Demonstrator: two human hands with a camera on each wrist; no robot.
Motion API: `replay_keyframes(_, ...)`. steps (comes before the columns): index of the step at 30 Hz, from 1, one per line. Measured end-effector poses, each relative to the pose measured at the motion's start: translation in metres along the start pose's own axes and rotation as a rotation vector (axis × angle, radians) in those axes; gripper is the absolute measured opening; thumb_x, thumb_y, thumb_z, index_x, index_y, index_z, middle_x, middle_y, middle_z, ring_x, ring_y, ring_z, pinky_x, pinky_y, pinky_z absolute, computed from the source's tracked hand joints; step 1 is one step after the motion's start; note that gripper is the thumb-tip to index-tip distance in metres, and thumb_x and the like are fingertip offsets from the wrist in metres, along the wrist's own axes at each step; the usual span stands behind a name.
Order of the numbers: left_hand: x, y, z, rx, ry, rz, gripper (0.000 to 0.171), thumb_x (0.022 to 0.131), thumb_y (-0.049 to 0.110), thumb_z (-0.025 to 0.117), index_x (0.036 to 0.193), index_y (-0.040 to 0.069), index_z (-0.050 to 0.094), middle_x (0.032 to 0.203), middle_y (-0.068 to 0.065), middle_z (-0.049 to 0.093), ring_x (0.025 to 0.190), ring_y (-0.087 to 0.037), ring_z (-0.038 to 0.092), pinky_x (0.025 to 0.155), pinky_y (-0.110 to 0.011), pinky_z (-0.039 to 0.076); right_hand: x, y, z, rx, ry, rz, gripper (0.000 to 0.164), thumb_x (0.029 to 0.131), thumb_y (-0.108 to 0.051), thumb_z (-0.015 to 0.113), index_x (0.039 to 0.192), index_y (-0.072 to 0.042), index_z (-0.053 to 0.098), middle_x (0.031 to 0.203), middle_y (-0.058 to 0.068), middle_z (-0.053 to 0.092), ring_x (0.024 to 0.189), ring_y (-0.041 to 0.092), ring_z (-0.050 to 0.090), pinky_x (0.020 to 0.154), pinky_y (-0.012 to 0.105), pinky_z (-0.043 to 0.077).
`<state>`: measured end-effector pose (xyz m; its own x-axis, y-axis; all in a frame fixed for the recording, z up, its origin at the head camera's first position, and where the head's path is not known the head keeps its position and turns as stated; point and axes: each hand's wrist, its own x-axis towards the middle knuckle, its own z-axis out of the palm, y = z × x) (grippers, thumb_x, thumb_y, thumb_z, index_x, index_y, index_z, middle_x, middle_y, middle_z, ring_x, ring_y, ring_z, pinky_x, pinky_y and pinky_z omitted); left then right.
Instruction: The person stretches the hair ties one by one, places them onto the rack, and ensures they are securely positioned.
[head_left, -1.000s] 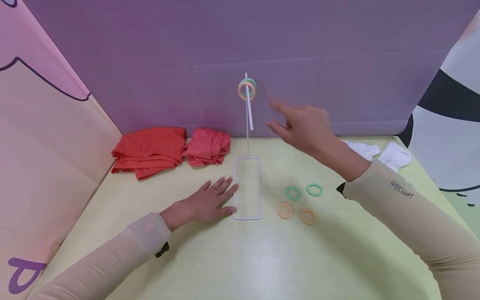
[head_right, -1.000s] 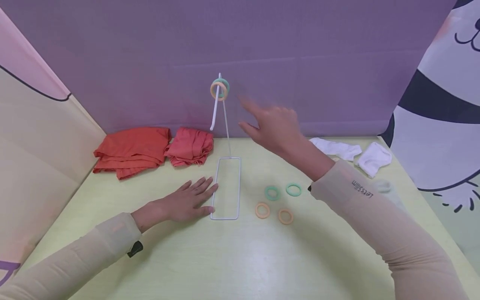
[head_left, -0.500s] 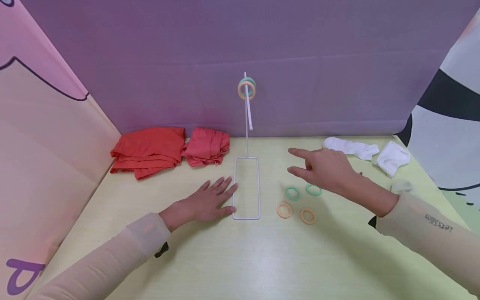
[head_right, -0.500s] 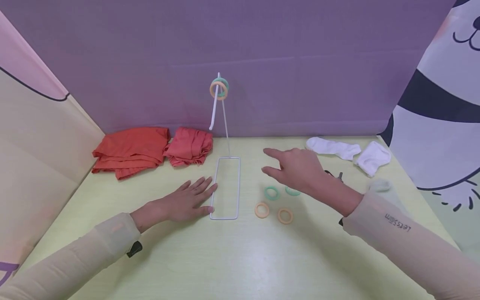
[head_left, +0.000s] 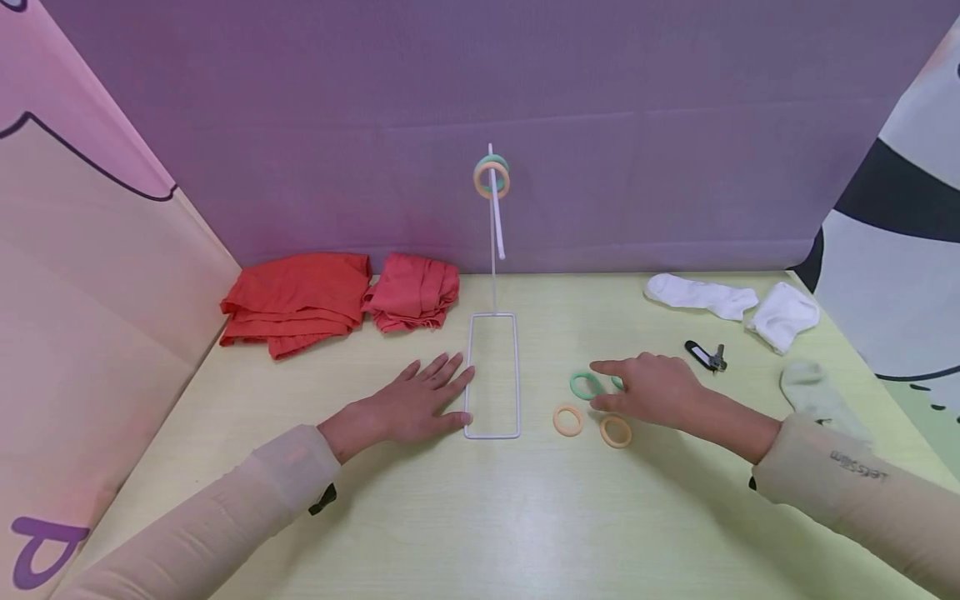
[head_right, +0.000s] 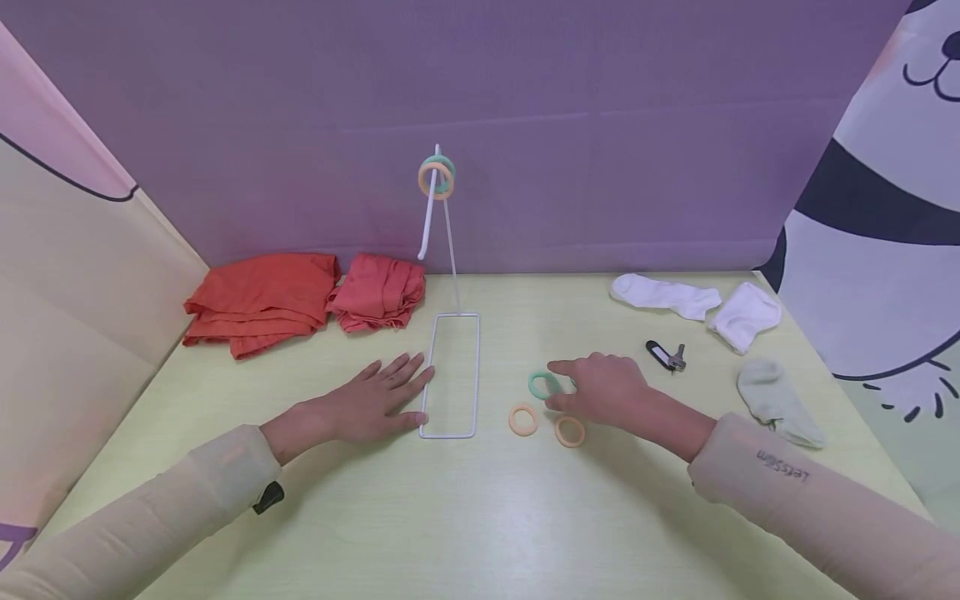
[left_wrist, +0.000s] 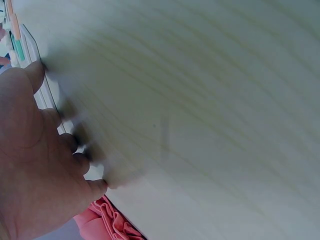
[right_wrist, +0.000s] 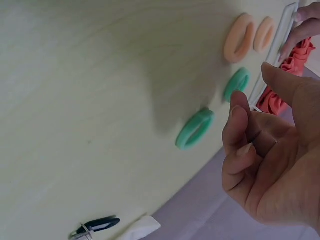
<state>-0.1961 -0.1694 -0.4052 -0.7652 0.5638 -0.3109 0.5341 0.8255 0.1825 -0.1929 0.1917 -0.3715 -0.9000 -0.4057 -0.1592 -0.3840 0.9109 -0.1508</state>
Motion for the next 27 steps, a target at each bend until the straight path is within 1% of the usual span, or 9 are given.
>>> replay_keyframes(3, 0.000, 0.000, 0.000, 0.002, -0.002, -0.003, 0.079, 0.101, 0.062, 0.040, 0.163, 0.022, 0.011, 0.171, -0.007, 0.002, 0.158, -0.032, 0.000, 0.125, -0.061, 0.007, 0.001, 0.000, 0.005, 0.000, -0.004, 0.013, 0.060, 0.089, -0.052, 0.066, 0.142, -0.023, 0.058, 0.061, -0.004, 0.058, 0.062, 0.015, 0.054, 0.046, 0.032, 0.038)
replay_keyframes(11, -0.001, 0.002, -0.001, 0.001, -0.006, -0.007, 0.079, 0.101, 0.061, 0.040, 0.163, 0.022, 0.011, 0.171, -0.007, 0.001, 0.158, -0.032, -0.001, 0.125, -0.060, 0.007, 0.009, -0.003, 0.013, -0.019, -0.001, 0.033, 0.059, 0.089, -0.052, 0.067, 0.140, -0.024, 0.059, 0.069, 0.000, 0.062, 0.065, 0.016, 0.055, 0.047, 0.034, 0.040)
replay_keyframes(14, -0.001, 0.002, -0.002, -0.004, -0.009, -0.006, 0.079, 0.101, 0.061, 0.041, 0.163, 0.021, 0.012, 0.171, -0.008, 0.001, 0.158, -0.032, 0.000, 0.125, -0.061, 0.007, 0.011, -0.004, 0.014, -0.025, -0.002, 0.042, 0.058, 0.088, -0.053, 0.068, 0.138, -0.024, 0.060, 0.077, 0.003, 0.067, 0.069, 0.018, 0.058, 0.047, 0.034, 0.041)
replay_keyframes(18, -0.002, 0.003, -0.003, -0.004, -0.012, -0.005, 0.079, 0.101, 0.061, 0.041, 0.163, 0.021, 0.011, 0.171, -0.007, 0.001, 0.158, -0.032, -0.001, 0.125, -0.061, 0.007, 0.014, -0.005, 0.013, 0.002, -0.013, 0.053, 0.057, 0.088, -0.053, 0.068, 0.137, -0.024, 0.062, 0.090, 0.007, 0.072, 0.074, 0.019, 0.062, 0.048, 0.035, 0.042)
replay_keyframes(20, -0.002, 0.003, -0.003, -0.002, -0.010, -0.004, 0.079, 0.101, 0.061, 0.040, 0.163, 0.022, 0.011, 0.171, -0.007, 0.001, 0.158, -0.032, -0.001, 0.125, -0.061, 0.007, 0.016, -0.005, 0.013, 0.027, -0.022, 0.056, 0.055, 0.089, -0.051, 0.068, 0.137, -0.025, 0.062, 0.090, 0.006, 0.072, 0.074, 0.018, 0.061, 0.048, 0.034, 0.042)
replay_keyframes(24, -0.002, 0.002, -0.001, -0.003, -0.004, -0.004, 0.079, 0.101, 0.061, 0.040, 0.163, 0.021, 0.011, 0.171, -0.007, 0.001, 0.158, -0.032, 0.000, 0.125, -0.061, 0.007, 0.018, -0.004, 0.013, 0.072, -0.037, 0.052, 0.051, 0.091, -0.047, 0.066, 0.137, -0.025, 0.063, 0.080, 0.001, 0.069, 0.067, 0.016, 0.056, 0.049, 0.033, 0.040)
replay_keyframes(27, -0.002, 0.002, -0.001, -0.008, 0.000, -0.004, 0.079, 0.101, 0.060, 0.041, 0.163, 0.021, 0.011, 0.171, -0.008, 0.001, 0.158, -0.032, -0.001, 0.125, -0.061, 0.006, 0.019, -0.003, 0.015, 0.082, -0.026, 0.034, 0.047, 0.093, -0.044, 0.065, 0.135, -0.024, 0.064, 0.078, 0.000, 0.068, 0.063, 0.015, 0.053, 0.048, 0.032, 0.040)
